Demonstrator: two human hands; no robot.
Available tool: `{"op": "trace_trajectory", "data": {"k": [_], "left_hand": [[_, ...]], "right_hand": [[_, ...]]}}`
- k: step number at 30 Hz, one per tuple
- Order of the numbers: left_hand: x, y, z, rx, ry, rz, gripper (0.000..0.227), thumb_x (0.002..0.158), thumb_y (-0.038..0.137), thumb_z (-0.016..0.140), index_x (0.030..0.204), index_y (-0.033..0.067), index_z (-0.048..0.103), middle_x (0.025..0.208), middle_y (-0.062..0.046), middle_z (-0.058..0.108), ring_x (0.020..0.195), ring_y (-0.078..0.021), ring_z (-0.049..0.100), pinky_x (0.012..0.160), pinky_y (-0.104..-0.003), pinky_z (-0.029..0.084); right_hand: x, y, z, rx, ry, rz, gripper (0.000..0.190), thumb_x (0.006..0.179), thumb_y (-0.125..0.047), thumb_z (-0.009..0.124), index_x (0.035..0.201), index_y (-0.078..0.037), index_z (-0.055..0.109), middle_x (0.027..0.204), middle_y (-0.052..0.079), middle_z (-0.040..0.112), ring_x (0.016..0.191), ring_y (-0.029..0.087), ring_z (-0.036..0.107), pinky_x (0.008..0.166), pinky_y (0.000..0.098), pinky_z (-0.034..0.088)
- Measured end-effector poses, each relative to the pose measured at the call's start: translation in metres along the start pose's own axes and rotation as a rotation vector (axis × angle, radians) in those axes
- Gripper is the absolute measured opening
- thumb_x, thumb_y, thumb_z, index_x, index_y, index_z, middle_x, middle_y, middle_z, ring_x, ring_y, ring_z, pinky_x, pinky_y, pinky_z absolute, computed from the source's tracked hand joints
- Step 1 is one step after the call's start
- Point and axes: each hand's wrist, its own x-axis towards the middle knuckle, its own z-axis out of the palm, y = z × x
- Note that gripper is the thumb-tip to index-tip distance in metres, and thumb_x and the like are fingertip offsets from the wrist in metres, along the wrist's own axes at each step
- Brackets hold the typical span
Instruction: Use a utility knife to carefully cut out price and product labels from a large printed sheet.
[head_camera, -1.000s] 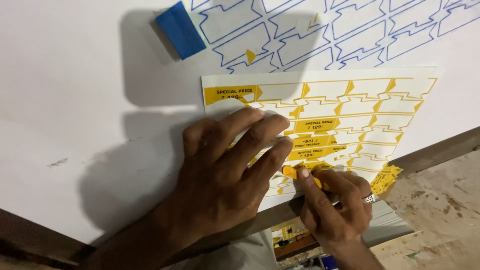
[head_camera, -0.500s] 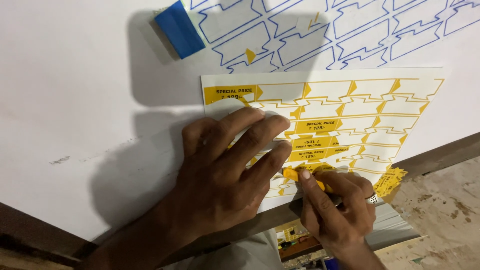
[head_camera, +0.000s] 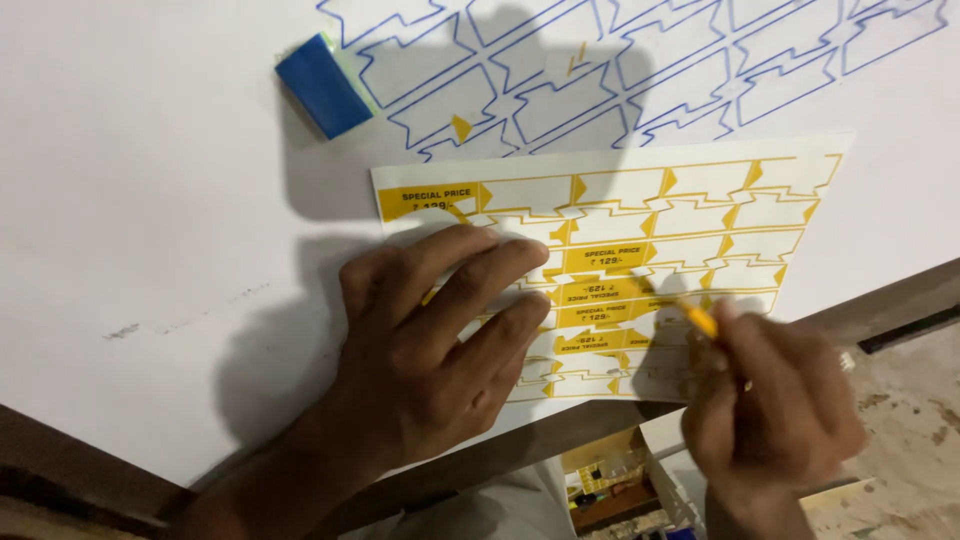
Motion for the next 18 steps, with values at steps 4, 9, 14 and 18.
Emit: {"op": "trace_trajectory", "data": {"k": [4, 9, 14, 18], "left_hand": [[0.002, 0.003, -0.003, 0.034, 0.018, 0.051, 0.020, 0.092, 0.014, 0.076, 0.110, 0.0089, 0.072, 0.132, -0.005, 0.065, 0.128, -0.0284, 0.057, 0.104, -0.048, 0.034], [-0.003, 0.005, 0.000, 0.184, 0.152, 0.219, 0.017, 0.095, 0.016, 0.074, 0.111, 0.0109, 0.075, 0.124, -0.003, 0.068, 0.119, -0.0238, 0.064, 0.096, -0.041, 0.033], [-0.003, 0.005, -0.012, 0.047, 0.073, 0.338, 0.022, 0.095, 0.013, 0.072, 0.113, 0.0032, 0.074, 0.122, -0.009, 0.068, 0.119, -0.0286, 0.065, 0.102, -0.039, 0.048], [0.006, 0.003, -0.037, -0.092, 0.093, 0.331, 0.023, 0.090, 0.010, 0.073, 0.112, 0.0041, 0.073, 0.117, -0.007, 0.067, 0.110, -0.0245, 0.064, 0.094, -0.036, 0.054]], "right_hand": [[0.012, 0.018, -0.008, -0.036, 0.013, -0.048, 0.023, 0.116, 0.008, 0.064, 0.138, 0.000, 0.063, 0.113, 0.016, 0.071, 0.095, 0.024, 0.064, 0.082, 0.0297, 0.056], [0.060, 0.012, -0.011, 0.005, 0.070, 0.013, 0.027, 0.100, 0.009, 0.065, 0.126, 0.002, 0.070, 0.104, 0.020, 0.070, 0.081, 0.024, 0.067, 0.064, 0.0303, 0.051], [0.072, 0.000, -0.006, 0.194, -0.021, -0.012, 0.033, 0.098, 0.006, 0.059, 0.128, -0.004, 0.068, 0.110, 0.016, 0.068, 0.086, 0.019, 0.068, 0.068, 0.0285, 0.053], [0.076, 0.001, 0.015, -0.007, -0.036, -0.200, 0.043, 0.083, 0.008, 0.066, 0.124, -0.006, 0.073, 0.100, 0.011, 0.069, 0.078, 0.023, 0.062, 0.061, 0.0336, 0.048]]}}
